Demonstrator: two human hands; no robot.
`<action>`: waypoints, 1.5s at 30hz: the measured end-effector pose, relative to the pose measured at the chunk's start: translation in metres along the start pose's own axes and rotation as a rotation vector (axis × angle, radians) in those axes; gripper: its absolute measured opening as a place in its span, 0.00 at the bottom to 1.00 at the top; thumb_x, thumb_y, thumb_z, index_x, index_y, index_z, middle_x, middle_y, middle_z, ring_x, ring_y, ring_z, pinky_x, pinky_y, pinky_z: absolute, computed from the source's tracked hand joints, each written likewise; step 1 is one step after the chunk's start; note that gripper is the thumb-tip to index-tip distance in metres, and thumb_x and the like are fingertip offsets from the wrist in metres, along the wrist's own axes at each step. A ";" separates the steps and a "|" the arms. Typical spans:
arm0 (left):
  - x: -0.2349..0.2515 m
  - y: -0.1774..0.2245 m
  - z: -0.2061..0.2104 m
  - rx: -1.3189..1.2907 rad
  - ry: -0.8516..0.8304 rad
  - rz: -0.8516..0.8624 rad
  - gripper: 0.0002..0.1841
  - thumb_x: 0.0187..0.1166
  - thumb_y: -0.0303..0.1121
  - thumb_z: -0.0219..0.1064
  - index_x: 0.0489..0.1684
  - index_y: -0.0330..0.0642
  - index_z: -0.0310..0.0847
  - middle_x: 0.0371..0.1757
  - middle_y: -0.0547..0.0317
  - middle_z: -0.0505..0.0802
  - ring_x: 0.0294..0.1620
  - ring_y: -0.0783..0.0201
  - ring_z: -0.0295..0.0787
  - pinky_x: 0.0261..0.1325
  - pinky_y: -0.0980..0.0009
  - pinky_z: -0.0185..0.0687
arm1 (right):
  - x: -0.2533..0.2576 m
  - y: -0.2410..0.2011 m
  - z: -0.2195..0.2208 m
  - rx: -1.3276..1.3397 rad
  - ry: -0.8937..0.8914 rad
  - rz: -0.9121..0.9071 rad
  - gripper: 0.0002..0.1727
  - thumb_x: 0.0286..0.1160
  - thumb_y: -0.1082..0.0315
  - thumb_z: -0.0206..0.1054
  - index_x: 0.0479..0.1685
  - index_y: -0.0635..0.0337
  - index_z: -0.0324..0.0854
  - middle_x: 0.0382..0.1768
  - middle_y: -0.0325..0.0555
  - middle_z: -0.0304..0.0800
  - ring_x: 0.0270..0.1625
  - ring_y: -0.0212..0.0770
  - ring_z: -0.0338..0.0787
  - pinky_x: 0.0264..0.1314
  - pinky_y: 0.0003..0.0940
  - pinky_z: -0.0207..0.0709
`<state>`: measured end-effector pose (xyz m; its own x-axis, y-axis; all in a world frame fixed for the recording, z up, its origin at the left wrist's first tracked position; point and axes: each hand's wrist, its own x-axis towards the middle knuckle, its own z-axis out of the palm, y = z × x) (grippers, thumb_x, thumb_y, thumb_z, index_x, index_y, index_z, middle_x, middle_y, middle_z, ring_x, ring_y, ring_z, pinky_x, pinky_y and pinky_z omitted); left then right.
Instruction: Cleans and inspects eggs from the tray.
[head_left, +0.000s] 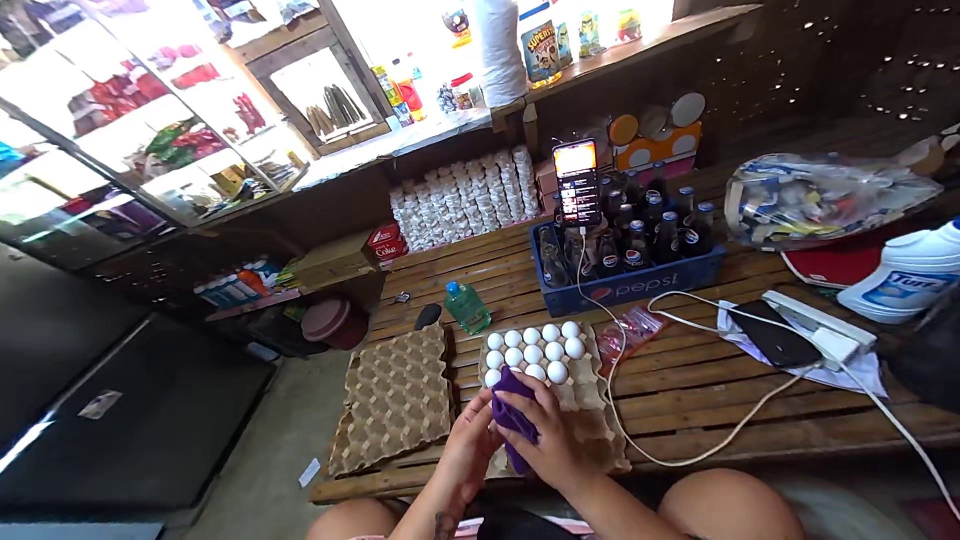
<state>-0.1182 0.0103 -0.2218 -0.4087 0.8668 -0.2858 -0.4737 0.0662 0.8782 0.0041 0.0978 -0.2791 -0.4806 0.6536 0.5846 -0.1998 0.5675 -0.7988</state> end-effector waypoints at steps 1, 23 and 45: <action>0.000 0.000 0.000 0.016 -0.005 -0.001 0.15 0.88 0.30 0.54 0.68 0.36 0.74 0.51 0.49 0.94 0.48 0.58 0.94 0.55 0.61 0.91 | 0.001 0.000 -0.002 0.021 0.001 0.016 0.26 0.69 0.56 0.77 0.70 0.37 0.84 0.76 0.56 0.77 0.78 0.51 0.77 0.78 0.48 0.75; -0.007 -0.002 -0.001 0.088 -0.134 -0.021 0.18 0.83 0.29 0.60 0.69 0.32 0.76 0.57 0.49 0.92 0.55 0.58 0.93 0.63 0.59 0.88 | 0.018 -0.009 -0.019 0.424 0.070 0.429 0.25 0.72 0.64 0.74 0.68 0.63 0.80 0.62 0.46 0.89 0.64 0.31 0.87 0.71 0.30 0.81; -0.006 -0.001 -0.001 0.015 -0.103 -0.076 0.16 0.83 0.31 0.63 0.66 0.36 0.76 0.52 0.49 0.93 0.48 0.59 0.94 0.55 0.63 0.91 | 0.012 -0.006 -0.015 0.319 0.120 0.233 0.27 0.74 0.61 0.73 0.69 0.67 0.78 0.62 0.49 0.87 0.65 0.31 0.86 0.72 0.29 0.79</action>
<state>-0.1161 0.0048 -0.2218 -0.2894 0.9053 -0.3110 -0.4879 0.1401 0.8616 0.0129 0.1099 -0.2654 -0.4452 0.8109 0.3798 -0.3611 0.2256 -0.9048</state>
